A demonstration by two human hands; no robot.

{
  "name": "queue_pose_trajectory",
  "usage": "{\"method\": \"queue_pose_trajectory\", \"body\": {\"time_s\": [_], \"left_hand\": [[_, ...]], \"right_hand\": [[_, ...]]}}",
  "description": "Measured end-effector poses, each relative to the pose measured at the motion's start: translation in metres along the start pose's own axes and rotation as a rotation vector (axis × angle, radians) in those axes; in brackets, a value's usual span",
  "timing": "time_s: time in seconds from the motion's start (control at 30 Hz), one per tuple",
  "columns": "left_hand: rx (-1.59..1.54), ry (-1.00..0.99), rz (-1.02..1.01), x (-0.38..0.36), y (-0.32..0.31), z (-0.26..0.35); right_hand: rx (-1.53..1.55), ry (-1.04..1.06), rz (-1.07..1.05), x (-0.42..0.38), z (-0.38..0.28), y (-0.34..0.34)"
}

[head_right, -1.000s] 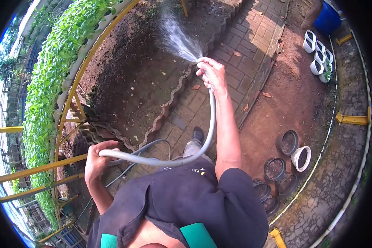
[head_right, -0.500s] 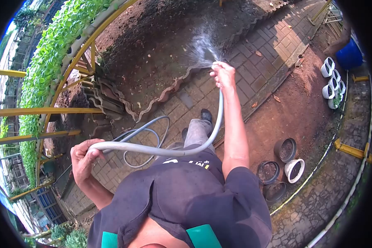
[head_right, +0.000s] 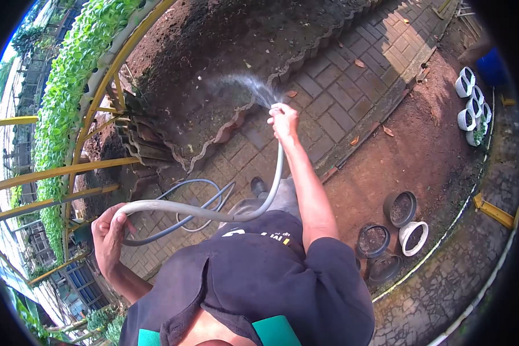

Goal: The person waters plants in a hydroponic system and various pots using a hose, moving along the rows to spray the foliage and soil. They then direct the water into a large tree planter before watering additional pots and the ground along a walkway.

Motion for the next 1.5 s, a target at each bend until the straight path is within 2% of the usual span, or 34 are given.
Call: {"method": "queue_pose_trajectory", "body": {"time_s": [0.13, 0.3, 0.4, 0.47, 0.77, 0.9, 1.03, 1.17, 1.27, 1.5], "left_hand": [[-0.045, -0.015, -0.122, 0.048, -0.060, 0.040], [0.002, -0.070, -0.284, 0.100, -0.125, 0.088], [0.015, -0.124, -0.329, 0.121, -0.155, 0.107], [0.053, -0.104, -0.361, 0.130, -0.170, 0.118], [0.143, -0.056, -0.369, 0.149, -0.214, 0.134], [0.136, -0.074, -0.369, 0.144, -0.215, 0.141], [0.126, -0.088, -0.285, 0.135, -0.206, 0.147], [0.121, -0.082, -0.205, 0.123, -0.186, 0.149], [0.119, -0.086, -0.162, 0.115, -0.173, 0.148], [0.034, 0.024, -0.107, 0.098, -0.152, 0.124]], "right_hand": [[0.227, 0.272, 0.265, 0.027, -0.113, 0.120], [0.318, 0.537, 0.215, 0.030, -0.225, 0.190], [0.283, 0.521, 0.169, 0.040, -0.251, 0.204], [0.318, 0.541, 0.132, 0.053, -0.255, 0.208], [0.440, 0.463, 0.227, 0.092, -0.237, 0.238], [0.513, 0.482, 0.303, 0.092, -0.232, 0.260], [0.484, 0.404, 0.375, 0.082, -0.223, 0.267], [0.476, 0.253, 0.307, 0.075, -0.206, 0.249], [0.323, 0.182, 0.277, 0.072, -0.194, 0.229], [-0.018, -0.106, -0.061, 0.068, -0.126, 0.156]]}}
Point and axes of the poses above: each hand's wrist, its own x-axis towards the middle knuckle, its own y-axis out of the back of the hand, z = x × y, the point moved 2 cm from there along x, towards the middle knuckle, and after that the axes turned 10 degrees about -y, right-handed, at the moved point
